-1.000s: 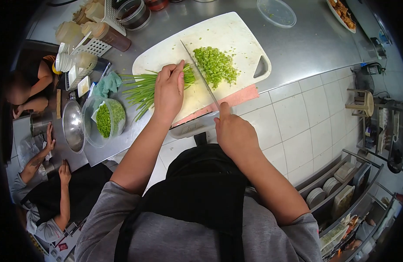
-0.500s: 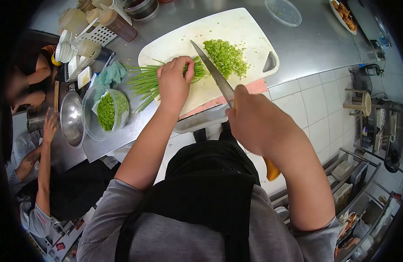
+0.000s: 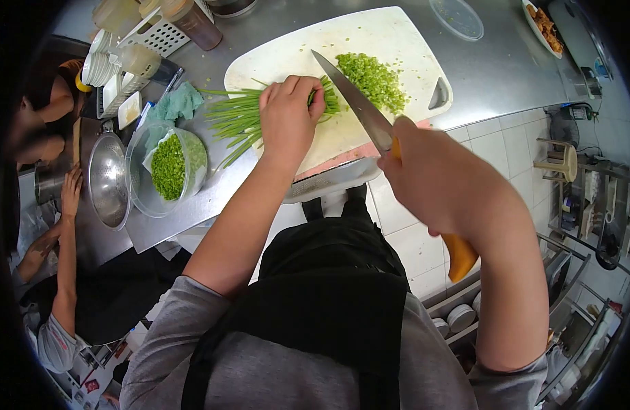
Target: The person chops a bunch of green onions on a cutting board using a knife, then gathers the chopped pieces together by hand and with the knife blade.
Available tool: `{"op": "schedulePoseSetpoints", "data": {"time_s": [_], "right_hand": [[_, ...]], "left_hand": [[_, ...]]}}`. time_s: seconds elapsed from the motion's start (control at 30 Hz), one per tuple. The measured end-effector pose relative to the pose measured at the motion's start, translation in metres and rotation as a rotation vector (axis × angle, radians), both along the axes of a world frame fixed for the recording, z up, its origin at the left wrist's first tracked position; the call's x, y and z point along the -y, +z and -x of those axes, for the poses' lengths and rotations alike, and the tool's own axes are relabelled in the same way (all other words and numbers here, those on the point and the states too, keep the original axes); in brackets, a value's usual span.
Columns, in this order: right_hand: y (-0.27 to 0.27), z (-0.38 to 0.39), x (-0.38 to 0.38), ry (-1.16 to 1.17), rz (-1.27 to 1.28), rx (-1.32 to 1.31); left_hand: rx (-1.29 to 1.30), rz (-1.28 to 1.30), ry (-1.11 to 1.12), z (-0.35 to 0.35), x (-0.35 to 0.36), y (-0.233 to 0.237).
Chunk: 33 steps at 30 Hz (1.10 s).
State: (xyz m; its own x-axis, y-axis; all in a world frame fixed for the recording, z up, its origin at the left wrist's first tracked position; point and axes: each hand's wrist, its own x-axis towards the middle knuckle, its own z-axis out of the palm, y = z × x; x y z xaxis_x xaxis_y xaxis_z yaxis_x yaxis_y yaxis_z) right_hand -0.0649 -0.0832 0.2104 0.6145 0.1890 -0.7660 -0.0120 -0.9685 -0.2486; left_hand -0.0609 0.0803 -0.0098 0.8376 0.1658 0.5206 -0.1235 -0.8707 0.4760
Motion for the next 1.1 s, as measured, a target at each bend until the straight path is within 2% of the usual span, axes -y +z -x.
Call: {"op": "schedulePoseSetpoints", "data": {"time_s": [0.07, 0.13, 0.2, 0.27, 0.33, 0.37, 0.4, 0.43, 0.47, 0.5, 0.53, 0.6, 0.67, 0.7, 0.83, 0.93, 0.97, 1.03, 1.07, 1.1], "right_hand": [[-0.018, 0.018, 0.004, -0.005, -0.001, 0.002], [-0.086, 0.047, 0.018, 0.175, -0.001, 0.352], [-0.126, 0.051, 0.01, 0.073, 0.014, 0.32], [-0.121, 0.041, 0.018, 0.095, -0.032, 0.363], [-0.064, 0.009, 0.015, 0.078, -0.152, 0.206], [-0.013, 0.003, -0.008, -0.036, 0.02, -0.013], [-0.019, 0.011, -0.003, -0.04, 0.019, -0.011], [-0.035, 0.03, 0.004, 0.042, 0.004, 0.122], [-0.06, 0.045, 0.011, 0.124, -0.012, 0.257], [-0.106, 0.056, 0.016, 0.141, 0.015, 0.362], [-0.121, 0.051, 0.009, 0.087, 0.033, 0.29], [-0.119, 0.037, 0.008, 0.123, 0.001, 0.349], [-0.072, 0.022, 0.012, 0.127, -0.114, 0.34], [-0.042, 0.021, 0.011, 0.078, -0.072, 0.18], [-0.114, 0.052, 0.008, 0.072, 0.016, 0.28], [-0.109, 0.027, 0.003, 0.106, -0.064, 0.353], [-0.085, 0.021, 0.009, 0.118, -0.131, 0.351], [-0.048, 0.021, 0.015, 0.105, -0.083, 0.182], [-0.042, 0.029, 0.016, 0.093, -0.045, 0.131], [-0.069, 0.04, 0.016, 0.107, -0.02, 0.218]], "left_hand": [[0.045, -0.022, 0.019, 0.0, -0.002, -0.002], [0.034, -0.001, 0.005, -0.001, -0.002, -0.001], [0.033, 0.026, 0.008, -0.001, -0.002, -0.001], [0.025, 0.04, -0.001, 0.0, -0.003, -0.002], [0.022, 0.043, -0.011, -0.001, -0.003, -0.002], [0.021, 0.042, -0.018, 0.0, -0.002, -0.003], [0.013, 0.047, -0.018, -0.001, -0.002, -0.003], [0.005, 0.053, -0.015, -0.001, -0.003, -0.003], [0.007, 0.052, -0.013, -0.001, -0.003, -0.003], [0.0, 0.047, -0.011, -0.001, -0.003, -0.002], [-0.007, 0.042, -0.012, -0.001, -0.003, -0.002], [0.001, 0.045, -0.019, -0.002, -0.002, -0.001], [-0.001, 0.051, -0.032, 0.0, -0.002, -0.002], [0.002, 0.057, -0.036, 0.0, -0.002, -0.002], [0.009, 0.056, -0.027, -0.001, -0.002, -0.002], [0.025, 0.062, -0.043, 0.0, -0.003, -0.001], [0.022, 0.06, -0.048, 0.001, -0.002, -0.002], [0.014, 0.093, -0.053, 0.0, -0.003, -0.001], [0.016, 0.096, -0.05, 0.0, -0.002, -0.001], [0.001, 0.08, -0.04, 0.0, -0.002, 0.0]]}}
